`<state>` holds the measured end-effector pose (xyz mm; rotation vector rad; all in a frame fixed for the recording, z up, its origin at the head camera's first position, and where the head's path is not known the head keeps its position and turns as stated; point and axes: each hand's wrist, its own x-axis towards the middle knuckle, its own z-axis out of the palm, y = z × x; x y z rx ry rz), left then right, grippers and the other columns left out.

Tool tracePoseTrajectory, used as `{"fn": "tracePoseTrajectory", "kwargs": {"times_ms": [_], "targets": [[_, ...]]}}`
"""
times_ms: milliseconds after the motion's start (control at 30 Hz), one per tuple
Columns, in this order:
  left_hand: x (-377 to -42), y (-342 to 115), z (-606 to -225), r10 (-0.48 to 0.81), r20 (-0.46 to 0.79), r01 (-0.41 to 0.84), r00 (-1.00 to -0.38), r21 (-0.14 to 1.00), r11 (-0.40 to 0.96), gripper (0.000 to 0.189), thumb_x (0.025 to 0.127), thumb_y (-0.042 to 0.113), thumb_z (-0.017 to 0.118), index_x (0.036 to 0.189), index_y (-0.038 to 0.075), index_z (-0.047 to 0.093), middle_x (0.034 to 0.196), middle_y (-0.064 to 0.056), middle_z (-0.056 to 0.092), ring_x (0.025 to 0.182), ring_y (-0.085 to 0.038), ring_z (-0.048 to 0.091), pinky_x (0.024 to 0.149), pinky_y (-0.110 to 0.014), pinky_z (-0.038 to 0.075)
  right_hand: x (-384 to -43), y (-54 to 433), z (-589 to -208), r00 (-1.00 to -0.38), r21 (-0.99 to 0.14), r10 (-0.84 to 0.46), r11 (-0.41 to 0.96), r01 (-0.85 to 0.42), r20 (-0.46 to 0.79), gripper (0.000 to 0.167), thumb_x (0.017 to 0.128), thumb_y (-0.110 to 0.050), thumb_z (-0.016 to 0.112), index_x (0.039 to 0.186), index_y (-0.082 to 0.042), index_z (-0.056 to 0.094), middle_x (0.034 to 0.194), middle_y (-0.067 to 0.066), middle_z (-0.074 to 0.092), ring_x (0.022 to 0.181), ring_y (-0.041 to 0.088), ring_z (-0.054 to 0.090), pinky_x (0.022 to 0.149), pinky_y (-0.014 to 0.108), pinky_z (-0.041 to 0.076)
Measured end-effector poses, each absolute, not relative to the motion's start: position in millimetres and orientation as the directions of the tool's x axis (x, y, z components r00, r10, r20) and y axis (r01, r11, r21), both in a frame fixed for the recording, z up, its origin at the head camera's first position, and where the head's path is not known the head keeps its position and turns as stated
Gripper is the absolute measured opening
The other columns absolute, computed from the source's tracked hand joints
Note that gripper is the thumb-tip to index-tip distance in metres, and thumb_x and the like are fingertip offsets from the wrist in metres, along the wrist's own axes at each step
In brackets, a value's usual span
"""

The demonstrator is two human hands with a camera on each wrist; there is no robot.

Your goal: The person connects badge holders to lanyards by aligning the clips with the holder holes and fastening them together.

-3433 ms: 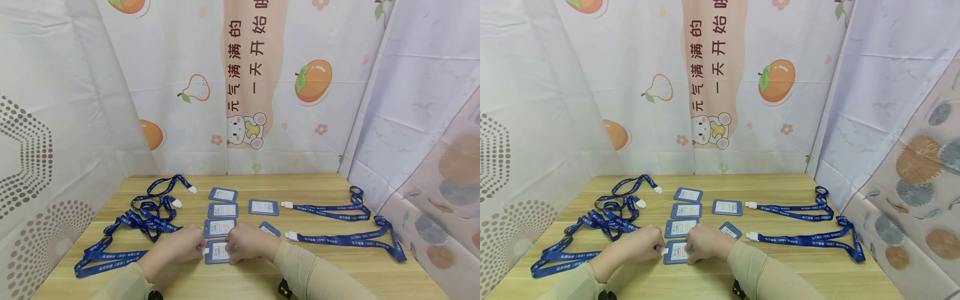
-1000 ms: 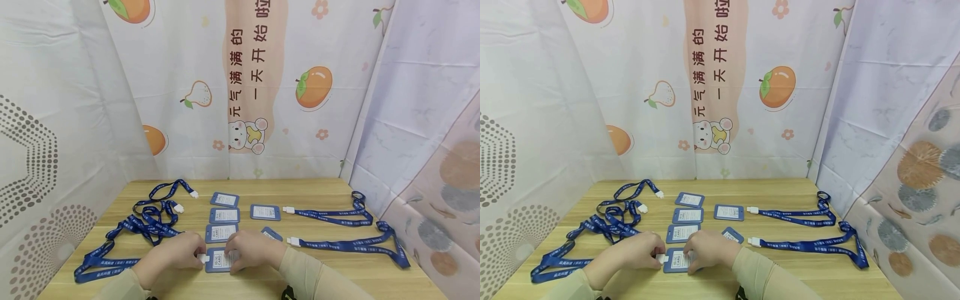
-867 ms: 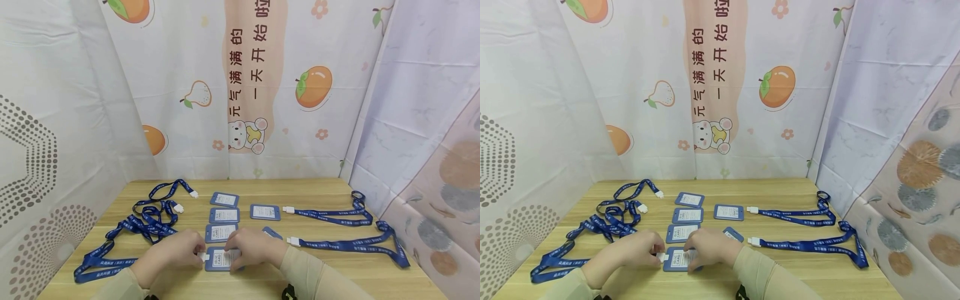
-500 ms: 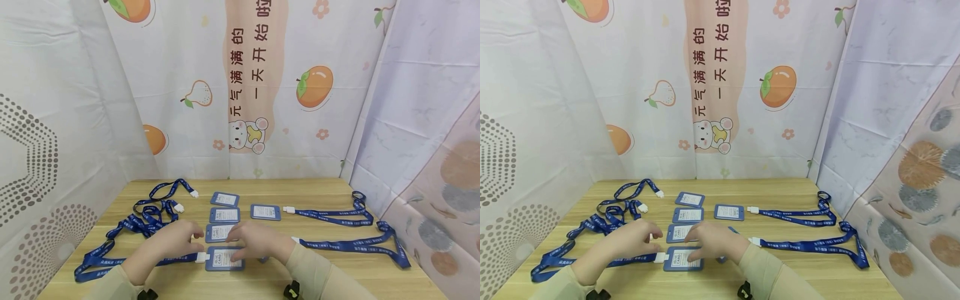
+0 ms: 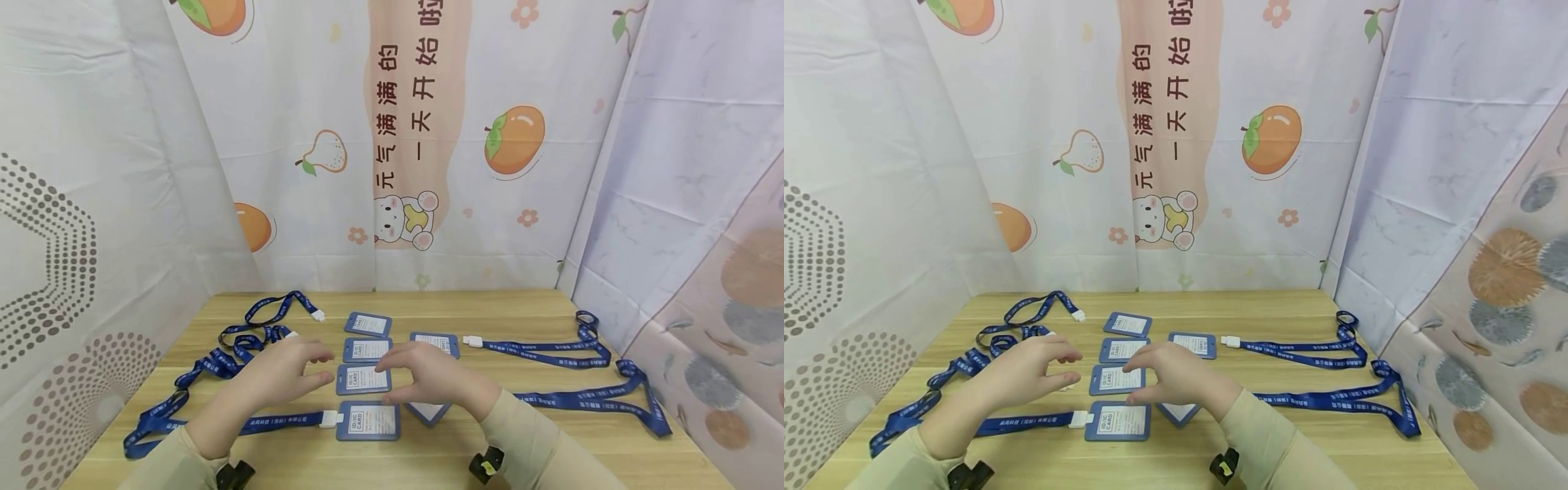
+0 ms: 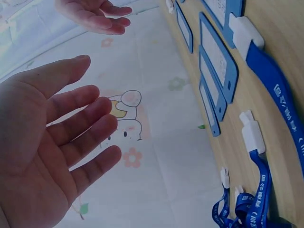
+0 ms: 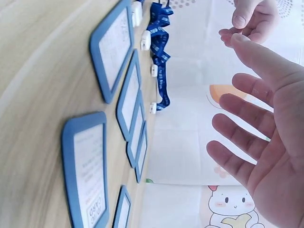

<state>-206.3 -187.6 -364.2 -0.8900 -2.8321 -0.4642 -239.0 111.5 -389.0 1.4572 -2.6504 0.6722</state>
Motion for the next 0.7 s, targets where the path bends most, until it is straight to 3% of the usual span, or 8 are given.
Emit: {"fn": "tracePoseTrajectory", "kwargs": {"times_ms": [200, 333, 700], "targets": [[-205, -187, -359, 0.536, 0.314, 0.608, -0.784, 0.207, 0.767, 0.029, 0.091, 0.037, 0.077, 0.114, 0.020, 0.074, 0.122, 0.000, 0.067, 0.111, -0.021, 0.065, 0.090, -0.042, 0.057, -238, 117, -382, -0.617, -0.401, -0.746, 0.500, -0.768, 0.251, 0.049, 0.087, -0.043, 0.081, 0.130, -0.023, 0.069, 0.137, -0.005, 0.063, 0.128, 0.015, 0.057, 0.105, 0.040, 0.048], [-207, -188, -357, 0.529, 0.356, 0.615, -0.770, 0.198, 0.763, 0.033, 0.089, 0.035, 0.080, 0.117, 0.018, 0.074, 0.123, 0.001, 0.066, 0.114, -0.021, 0.064, 0.092, -0.041, 0.056, -239, 118, -379, -0.627, -0.419, -0.727, 0.495, -0.762, 0.280, 0.054, 0.087, -0.039, 0.082, 0.134, -0.021, 0.066, 0.140, 0.001, 0.061, 0.129, 0.018, 0.056, 0.105, 0.040, 0.048], [-217, -195, -358, 0.501, 0.350, 0.589, -0.792, 0.221, 0.777, 0.047, 0.089, 0.036, 0.080, 0.131, 0.020, 0.067, 0.133, -0.001, 0.062, 0.119, -0.022, 0.061, 0.095, -0.045, 0.055, -250, 116, -380, -0.646, -0.491, -0.685, 0.458, -0.742, 0.337, 0.062, 0.089, -0.043, 0.078, 0.144, -0.020, 0.057, 0.147, 0.000, 0.055, 0.134, 0.020, 0.051, 0.099, 0.039, 0.052]]}}
